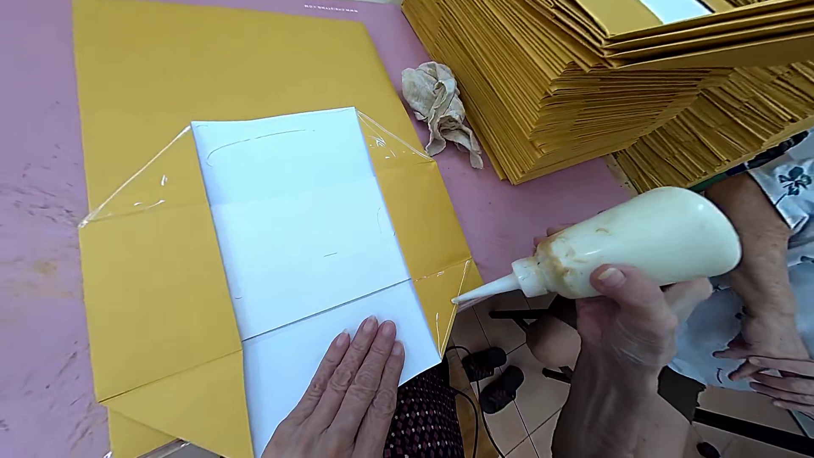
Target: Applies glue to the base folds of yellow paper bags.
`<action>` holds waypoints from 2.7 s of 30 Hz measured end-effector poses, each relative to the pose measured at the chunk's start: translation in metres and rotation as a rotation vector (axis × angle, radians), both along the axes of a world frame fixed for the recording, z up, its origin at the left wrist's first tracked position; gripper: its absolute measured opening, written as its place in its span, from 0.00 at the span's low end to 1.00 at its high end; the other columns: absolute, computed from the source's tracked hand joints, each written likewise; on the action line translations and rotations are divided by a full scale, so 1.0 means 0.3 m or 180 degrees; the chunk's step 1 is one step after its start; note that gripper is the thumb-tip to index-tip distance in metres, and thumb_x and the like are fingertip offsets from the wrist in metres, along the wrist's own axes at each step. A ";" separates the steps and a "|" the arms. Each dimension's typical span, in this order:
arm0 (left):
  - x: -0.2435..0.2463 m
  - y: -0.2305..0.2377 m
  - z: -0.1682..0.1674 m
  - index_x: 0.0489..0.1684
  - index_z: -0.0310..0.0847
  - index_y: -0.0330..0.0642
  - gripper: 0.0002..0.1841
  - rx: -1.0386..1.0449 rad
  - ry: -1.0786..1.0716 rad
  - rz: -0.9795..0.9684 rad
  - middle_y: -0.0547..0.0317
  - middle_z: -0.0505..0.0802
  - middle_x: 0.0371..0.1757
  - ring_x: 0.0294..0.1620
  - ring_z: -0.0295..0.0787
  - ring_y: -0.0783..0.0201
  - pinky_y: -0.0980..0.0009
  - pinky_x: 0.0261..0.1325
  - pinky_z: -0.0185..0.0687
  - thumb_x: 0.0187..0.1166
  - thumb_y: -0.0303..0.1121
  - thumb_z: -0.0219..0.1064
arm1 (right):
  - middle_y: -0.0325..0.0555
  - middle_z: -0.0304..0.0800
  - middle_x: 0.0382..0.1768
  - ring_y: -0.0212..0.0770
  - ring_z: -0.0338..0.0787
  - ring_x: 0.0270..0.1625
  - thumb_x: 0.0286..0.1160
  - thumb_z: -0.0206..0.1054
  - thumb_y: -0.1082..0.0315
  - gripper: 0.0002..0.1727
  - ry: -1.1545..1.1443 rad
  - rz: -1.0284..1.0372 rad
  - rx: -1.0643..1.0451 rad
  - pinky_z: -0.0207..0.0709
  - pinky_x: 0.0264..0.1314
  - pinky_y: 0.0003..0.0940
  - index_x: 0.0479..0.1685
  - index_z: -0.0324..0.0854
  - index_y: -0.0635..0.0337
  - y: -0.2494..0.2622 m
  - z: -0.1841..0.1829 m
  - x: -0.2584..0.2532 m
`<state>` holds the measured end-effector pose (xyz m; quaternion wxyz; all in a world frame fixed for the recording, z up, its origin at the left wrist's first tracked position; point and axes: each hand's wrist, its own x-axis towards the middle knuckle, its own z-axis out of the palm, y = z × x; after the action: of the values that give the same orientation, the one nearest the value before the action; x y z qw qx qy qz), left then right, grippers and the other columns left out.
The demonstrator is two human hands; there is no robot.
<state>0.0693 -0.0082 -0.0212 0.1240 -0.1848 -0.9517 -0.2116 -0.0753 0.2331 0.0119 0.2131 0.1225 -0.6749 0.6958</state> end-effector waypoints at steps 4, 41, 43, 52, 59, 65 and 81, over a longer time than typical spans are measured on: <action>-0.001 0.006 0.014 0.67 0.82 0.25 0.19 0.0021 -0.0077 0.0020 0.37 0.88 0.71 0.75 0.83 0.41 0.55 0.83 0.66 0.82 0.17 0.53 | 0.35 0.94 0.43 0.40 0.97 0.46 0.33 0.91 0.58 0.41 0.0104 -0.0007 0.0241 0.95 0.46 0.41 0.57 0.75 0.48 -0.015 0.020 0.002; -0.031 0.081 0.006 0.55 0.89 0.29 0.15 0.0549 0.0346 0.0394 0.43 0.95 0.60 0.67 0.91 0.48 0.59 0.75 0.78 0.81 0.20 0.56 | 0.33 0.94 0.55 0.35 0.93 0.58 0.49 0.88 0.49 0.36 -0.0041 0.2404 0.0974 0.89 0.60 0.29 0.62 0.81 0.49 -0.329 0.112 -0.017; -0.035 0.085 0.009 0.53 0.90 0.29 0.14 0.0506 0.0375 0.0423 0.43 0.95 0.59 0.67 0.91 0.49 0.60 0.75 0.78 0.81 0.20 0.56 | 0.31 0.93 0.55 0.35 0.93 0.59 0.50 0.88 0.48 0.36 -0.0057 0.2519 0.1039 0.89 0.60 0.29 0.63 0.81 0.47 -0.384 0.104 -0.016; -0.037 0.097 -0.006 0.57 0.89 0.30 0.17 0.0421 0.0385 0.0458 0.45 0.94 0.63 0.72 0.88 0.50 0.61 0.80 0.72 0.82 0.19 0.54 | 0.49 0.90 0.55 0.50 0.94 0.56 0.36 0.93 0.45 0.54 0.0230 0.2187 0.1405 0.92 0.56 0.46 0.69 0.70 0.59 -0.473 0.069 -0.083; -0.038 0.103 -0.005 0.57 0.89 0.30 0.16 0.0479 0.0375 0.0499 0.46 0.94 0.63 0.72 0.87 0.50 0.62 0.80 0.71 0.82 0.19 0.54 | 0.45 0.91 0.53 0.44 0.94 0.55 0.38 0.92 0.44 0.50 0.0344 0.2353 0.1554 0.92 0.56 0.41 0.66 0.73 0.58 -0.556 0.093 -0.071; -0.036 0.106 0.001 0.57 0.89 0.31 0.17 0.0407 0.0326 0.0507 0.47 0.94 0.63 0.72 0.87 0.51 0.62 0.80 0.70 0.82 0.19 0.54 | 0.41 0.93 0.48 0.41 0.95 0.49 0.45 0.90 0.48 0.41 0.0341 0.2680 0.1394 0.93 0.49 0.36 0.60 0.77 0.57 -0.660 0.117 -0.044; -0.032 0.105 0.007 0.56 0.90 0.32 0.17 0.0339 0.0324 0.0527 0.48 0.94 0.62 0.72 0.87 0.52 0.63 0.80 0.70 0.82 0.20 0.54 | 0.40 0.92 0.52 0.40 0.95 0.54 0.49 0.90 0.54 0.40 0.0330 0.2963 0.1213 0.93 0.55 0.34 0.63 0.75 0.58 -0.689 0.122 -0.023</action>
<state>0.0597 0.0234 -0.0191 0.1989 -0.1092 -0.9436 -0.2412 -0.0822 0.0263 0.0485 -0.1127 0.4816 -0.6522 0.5745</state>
